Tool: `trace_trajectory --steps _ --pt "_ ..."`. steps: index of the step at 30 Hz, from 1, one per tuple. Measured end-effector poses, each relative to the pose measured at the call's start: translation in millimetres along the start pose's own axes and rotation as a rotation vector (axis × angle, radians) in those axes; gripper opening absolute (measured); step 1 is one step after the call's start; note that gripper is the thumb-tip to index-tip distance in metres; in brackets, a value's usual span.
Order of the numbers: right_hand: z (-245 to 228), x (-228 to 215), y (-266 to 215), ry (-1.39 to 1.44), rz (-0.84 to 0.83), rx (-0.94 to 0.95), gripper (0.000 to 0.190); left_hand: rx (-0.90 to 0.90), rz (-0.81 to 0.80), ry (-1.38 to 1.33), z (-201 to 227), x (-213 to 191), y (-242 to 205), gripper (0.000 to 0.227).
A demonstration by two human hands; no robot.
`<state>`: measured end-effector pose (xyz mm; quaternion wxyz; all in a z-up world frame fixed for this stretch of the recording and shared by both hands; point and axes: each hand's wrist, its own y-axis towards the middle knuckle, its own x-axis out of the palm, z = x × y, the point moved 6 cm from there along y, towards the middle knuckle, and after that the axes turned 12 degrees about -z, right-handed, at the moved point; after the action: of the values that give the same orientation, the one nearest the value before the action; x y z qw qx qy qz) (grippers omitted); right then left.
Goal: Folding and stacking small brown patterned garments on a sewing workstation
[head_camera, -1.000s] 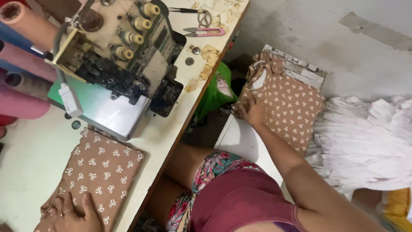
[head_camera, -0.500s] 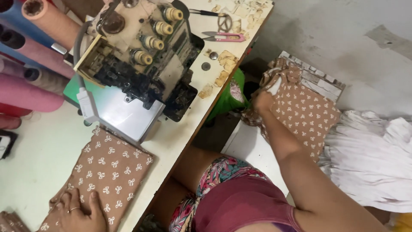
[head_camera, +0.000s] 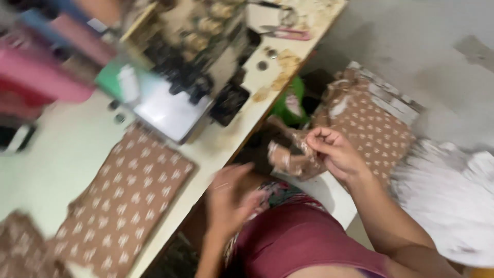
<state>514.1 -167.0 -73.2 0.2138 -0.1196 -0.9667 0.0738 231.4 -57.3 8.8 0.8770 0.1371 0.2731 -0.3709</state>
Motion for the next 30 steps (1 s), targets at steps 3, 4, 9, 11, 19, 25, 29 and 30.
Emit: trace_trajectory --steps 3,4,9,11,19,25,29,30 --pt "-13.9 65.5 3.0 -0.012 -0.097 -0.081 0.006 0.279 -0.041 0.024 43.0 28.3 10.6 0.079" --pt "-16.5 86.7 4.6 -0.009 -0.1 -0.119 0.008 0.317 0.009 -0.04 47.5 29.4 8.8 0.065" --pt "-13.5 126.7 18.1 -0.186 -0.215 -0.237 0.009 0.25 0.192 -0.179 16.1 21.5 -13.2 0.015" --pt "-40.9 154.1 13.4 -0.448 -0.255 -0.402 0.005 0.207 0.238 -0.269 18.7 7.4 -23.4 0.014" --pt "-55.8 192.0 1.8 -0.766 -0.368 -0.567 0.013 0.086 0.335 -0.273 30.1 -28.4 -33.2 0.021" --pt "-63.0 146.0 60.4 -0.987 -0.302 -0.63 0.016 0.062 0.287 -0.233 19.2 -32.0 -29.3 0.011" --pt "-117.3 67.9 148.1 -1.462 0.089 -0.599 0.044 0.027 0.335 -0.25 3.6 -45.4 -28.2 0.01" --pt "-102.0 23.1 184.9 -1.461 0.068 -0.605 0.044 0.017 0.352 -0.249 3.9 -46.0 -27.2 0.01"
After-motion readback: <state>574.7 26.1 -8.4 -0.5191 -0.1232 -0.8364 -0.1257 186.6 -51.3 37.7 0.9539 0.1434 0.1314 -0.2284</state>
